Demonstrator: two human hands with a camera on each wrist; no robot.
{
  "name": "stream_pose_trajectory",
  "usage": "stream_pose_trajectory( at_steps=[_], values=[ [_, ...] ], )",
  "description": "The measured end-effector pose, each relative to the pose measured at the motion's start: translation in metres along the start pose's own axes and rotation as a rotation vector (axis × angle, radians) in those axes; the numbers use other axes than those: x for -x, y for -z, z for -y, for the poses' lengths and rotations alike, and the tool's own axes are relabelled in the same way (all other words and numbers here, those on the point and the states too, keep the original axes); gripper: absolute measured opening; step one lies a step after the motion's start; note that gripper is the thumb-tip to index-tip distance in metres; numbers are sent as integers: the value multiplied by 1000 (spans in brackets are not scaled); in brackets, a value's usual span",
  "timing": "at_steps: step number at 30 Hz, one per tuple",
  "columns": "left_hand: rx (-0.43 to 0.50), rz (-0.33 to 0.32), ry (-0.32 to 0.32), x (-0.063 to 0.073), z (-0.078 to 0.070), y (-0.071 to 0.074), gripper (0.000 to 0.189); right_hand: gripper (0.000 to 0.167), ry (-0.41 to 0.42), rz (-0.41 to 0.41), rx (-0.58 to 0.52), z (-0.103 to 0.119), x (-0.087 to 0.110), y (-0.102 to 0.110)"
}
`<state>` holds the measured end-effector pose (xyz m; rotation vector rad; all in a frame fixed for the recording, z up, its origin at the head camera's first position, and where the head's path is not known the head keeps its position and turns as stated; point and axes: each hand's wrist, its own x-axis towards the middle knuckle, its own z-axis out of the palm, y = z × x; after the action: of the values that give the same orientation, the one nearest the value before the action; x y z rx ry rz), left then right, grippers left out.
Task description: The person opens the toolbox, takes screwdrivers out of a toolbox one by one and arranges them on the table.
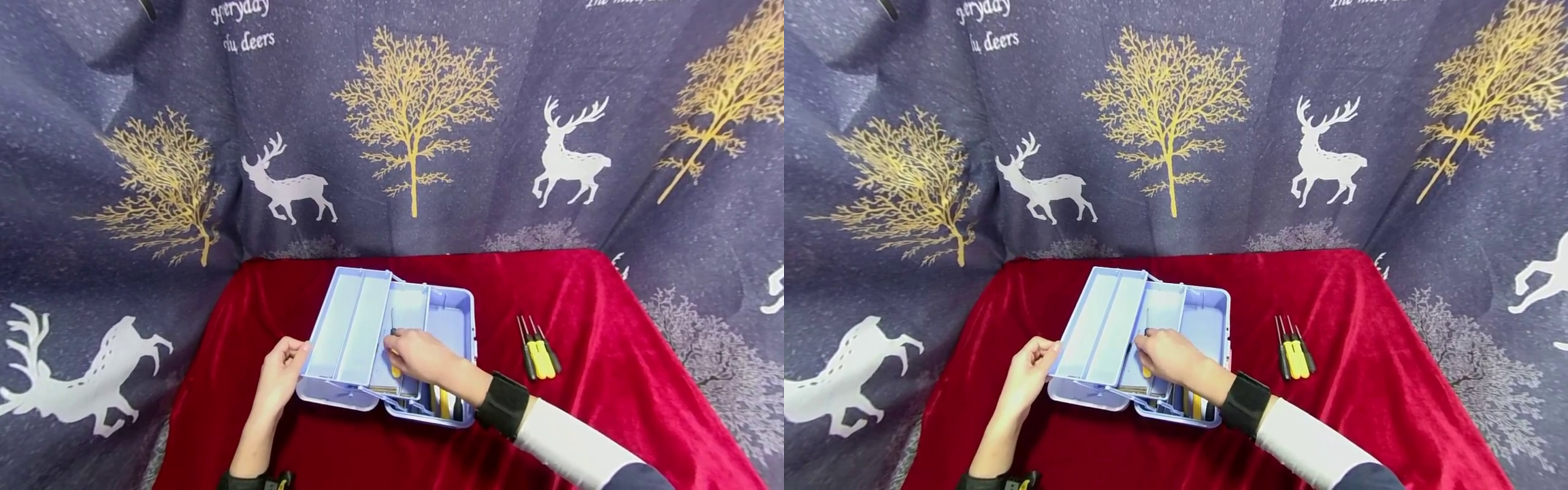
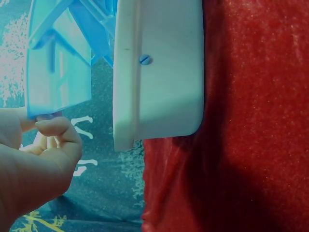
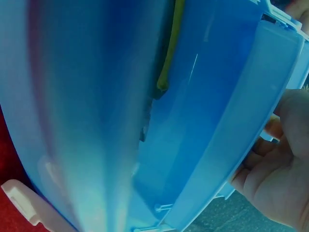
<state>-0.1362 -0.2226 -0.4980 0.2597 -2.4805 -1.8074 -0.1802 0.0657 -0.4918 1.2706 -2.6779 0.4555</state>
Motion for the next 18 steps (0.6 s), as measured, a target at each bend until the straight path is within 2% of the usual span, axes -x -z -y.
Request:
stream_pose_trajectory(
  at_steps=[4, 9, 18],
  values=[
    [10, -1, 9, 0, 0, -1, 20, 13, -13, -7, -38, -3, 2, 2],
    [27, -2, 24, 0, 1, -1, 20, 7, -27, -61, -86, -5, 5, 9],
    [19, -4, 37, -2, 3, -1, 21, 7, -76, -138, -94, -10, 18, 36]
  ],
)
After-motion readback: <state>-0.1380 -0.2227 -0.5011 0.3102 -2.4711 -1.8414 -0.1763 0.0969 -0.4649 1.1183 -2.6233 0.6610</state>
